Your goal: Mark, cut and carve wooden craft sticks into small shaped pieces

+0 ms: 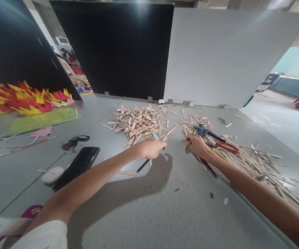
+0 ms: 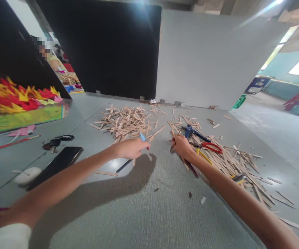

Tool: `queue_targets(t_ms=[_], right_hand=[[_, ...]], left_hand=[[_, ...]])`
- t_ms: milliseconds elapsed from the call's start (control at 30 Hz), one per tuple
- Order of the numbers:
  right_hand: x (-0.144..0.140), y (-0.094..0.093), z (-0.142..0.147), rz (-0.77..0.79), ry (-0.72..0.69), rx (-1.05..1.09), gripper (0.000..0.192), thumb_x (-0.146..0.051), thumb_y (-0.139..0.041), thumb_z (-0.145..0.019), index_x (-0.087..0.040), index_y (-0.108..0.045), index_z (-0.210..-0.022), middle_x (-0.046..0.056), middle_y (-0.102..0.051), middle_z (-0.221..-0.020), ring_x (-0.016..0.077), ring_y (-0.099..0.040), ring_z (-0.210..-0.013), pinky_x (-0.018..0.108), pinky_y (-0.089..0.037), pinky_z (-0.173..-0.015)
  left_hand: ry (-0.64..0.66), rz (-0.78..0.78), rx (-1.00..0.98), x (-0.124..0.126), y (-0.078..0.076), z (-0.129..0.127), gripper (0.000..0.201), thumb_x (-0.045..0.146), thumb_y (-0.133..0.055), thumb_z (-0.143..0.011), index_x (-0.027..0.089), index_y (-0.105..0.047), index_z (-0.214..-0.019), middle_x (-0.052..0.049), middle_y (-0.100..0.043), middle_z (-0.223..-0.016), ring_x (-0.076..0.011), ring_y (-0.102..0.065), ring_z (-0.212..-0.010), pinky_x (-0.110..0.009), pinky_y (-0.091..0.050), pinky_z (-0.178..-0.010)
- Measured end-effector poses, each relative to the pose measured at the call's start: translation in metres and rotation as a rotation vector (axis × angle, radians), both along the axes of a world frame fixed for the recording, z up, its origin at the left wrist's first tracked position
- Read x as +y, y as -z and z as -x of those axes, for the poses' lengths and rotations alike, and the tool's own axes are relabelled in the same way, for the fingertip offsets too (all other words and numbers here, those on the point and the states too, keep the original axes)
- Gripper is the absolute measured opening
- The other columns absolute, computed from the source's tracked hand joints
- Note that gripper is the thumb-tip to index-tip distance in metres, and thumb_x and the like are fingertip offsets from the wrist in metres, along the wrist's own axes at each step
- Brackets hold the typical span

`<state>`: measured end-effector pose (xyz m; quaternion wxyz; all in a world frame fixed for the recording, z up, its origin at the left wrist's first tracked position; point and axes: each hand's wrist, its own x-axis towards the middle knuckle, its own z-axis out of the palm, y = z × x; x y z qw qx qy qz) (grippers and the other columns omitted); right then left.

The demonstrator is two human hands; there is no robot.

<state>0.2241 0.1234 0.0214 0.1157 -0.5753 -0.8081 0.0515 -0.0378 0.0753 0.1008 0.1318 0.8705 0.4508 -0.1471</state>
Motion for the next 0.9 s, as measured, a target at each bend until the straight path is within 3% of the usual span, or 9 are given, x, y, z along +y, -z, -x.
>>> queue_targets(t_ms=[100, 233, 367, 433, 533, 633, 700, 800, 900], right_hand=[[-0.030, 0.006, -0.007, -0.080, -0.043, 0.064, 0.021, -0.008, -0.055, -0.099, -0.018, -0.072, -0.096, 0.009, -0.076, -0.090, 0.0245, -0.075, -0.086, 0.038, -0.060, -0.082], [-0.080, 0.014, -0.008, -0.092, -0.176, 0.119, 0.022, -0.014, -0.052, -0.099, -0.021, -0.072, -0.098, 0.009, -0.077, -0.091, 0.0246, -0.074, -0.078, 0.035, -0.058, -0.072], [-0.109, 0.016, -0.005, -0.067, -0.298, 0.162, 0.022, -0.017, -0.054, -0.102, -0.021, -0.071, -0.116, 0.010, -0.079, -0.098, 0.0248, -0.078, -0.084, 0.034, -0.059, -0.073], [-0.113, 0.016, -0.003, -0.063, -0.355, 0.166, 0.024, -0.017, -0.055, -0.103, -0.021, -0.068, -0.123, 0.010, -0.079, -0.101, 0.0245, -0.079, -0.086, 0.033, -0.060, -0.075], [-0.111, 0.016, -0.003, -0.067, -0.368, 0.133, 0.025, -0.016, -0.055, -0.104, -0.020, -0.066, -0.125, 0.012, -0.079, -0.103, 0.0252, -0.079, -0.088, 0.033, -0.059, -0.074], [-0.105, 0.017, -0.006, -0.044, -0.271, 0.126, 0.026, -0.017, -0.054, -0.104, -0.020, -0.064, -0.128, 0.012, -0.078, -0.099, 0.0256, -0.077, -0.087, 0.032, -0.057, -0.072], [-0.103, 0.018, -0.009, -0.035, -0.195, 0.141, 0.027, -0.018, -0.052, -0.104, -0.018, -0.062, -0.128, 0.012, -0.078, -0.094, 0.0254, -0.075, -0.082, 0.032, -0.055, -0.069], [-0.097, 0.021, -0.014, -0.040, -0.111, 0.185, 0.027, -0.018, -0.050, -0.102, -0.017, -0.060, -0.127, 0.010, -0.076, -0.089, 0.0246, -0.073, -0.076, 0.033, -0.054, -0.068], [-0.090, 0.024, -0.021, -0.042, -0.042, 0.243, 0.033, -0.014, -0.052, -0.094, -0.017, -0.058, -0.127, 0.006, -0.074, -0.084, 0.0230, -0.072, -0.073, 0.033, -0.056, -0.070]], left_hand=[[0.015, -0.031, -0.041, 0.005, 0.018, -0.005, 0.045, 0.004, -0.047, -0.100, 0.021, -0.065, -0.137, -0.011, -0.076, -0.113, -0.0190, -0.073, -0.082, -0.025, -0.046, -0.065], [0.032, -0.113, -0.083, 0.013, 0.039, -0.006, 0.044, -0.001, -0.045, -0.098, 0.016, -0.061, -0.136, -0.013, -0.073, -0.118, -0.0172, -0.072, -0.076, -0.025, -0.046, -0.062], [0.087, -0.233, -0.105, 0.003, 0.055, -0.014, 0.034, -0.002, -0.046, -0.097, 0.013, -0.065, -0.122, -0.017, -0.069, -0.124, -0.0227, -0.073, -0.088, -0.029, -0.049, -0.067], [0.147, -0.289, -0.115, -0.011, 0.061, -0.023, 0.035, -0.006, -0.053, -0.091, 0.014, -0.067, -0.115, -0.015, -0.070, -0.123, -0.0269, -0.071, -0.106, -0.032, -0.052, -0.082], [0.201, -0.370, -0.101, -0.040, 0.072, -0.039, 0.044, -0.005, -0.070, -0.079, 0.008, -0.068, -0.120, -0.021, -0.070, -0.125, -0.0387, -0.064, -0.122, -0.045, -0.053, -0.095], [0.264, -0.431, -0.118, -0.068, 0.086, -0.047, 0.036, 0.003, -0.067, -0.090, 0.006, -0.069, -0.125, -0.022, -0.071, -0.127, -0.0374, -0.064, -0.122, -0.049, -0.051, -0.101], [0.346, -0.544, -0.180, -0.081, 0.095, -0.048, 0.029, 0.010, -0.067, -0.094, 0.007, -0.071, -0.122, -0.020, -0.074, -0.121, -0.0336, -0.068, -0.111, -0.046, -0.053, -0.096], [0.363, -0.689, -0.261, -0.090, 0.107, -0.047, 0.026, 0.015, -0.060, -0.101, 0.007, -0.071, -0.123, -0.020, -0.075, -0.128, -0.0313, -0.070, -0.108, -0.044, -0.053, -0.091], [0.337, -0.736, -0.336, -0.090, 0.111, -0.045, 0.034, 0.022, -0.046, -0.111, 0.006, -0.069, -0.129, -0.022, -0.073, -0.135, -0.0341, -0.067, -0.122, -0.047, -0.051, -0.098]])
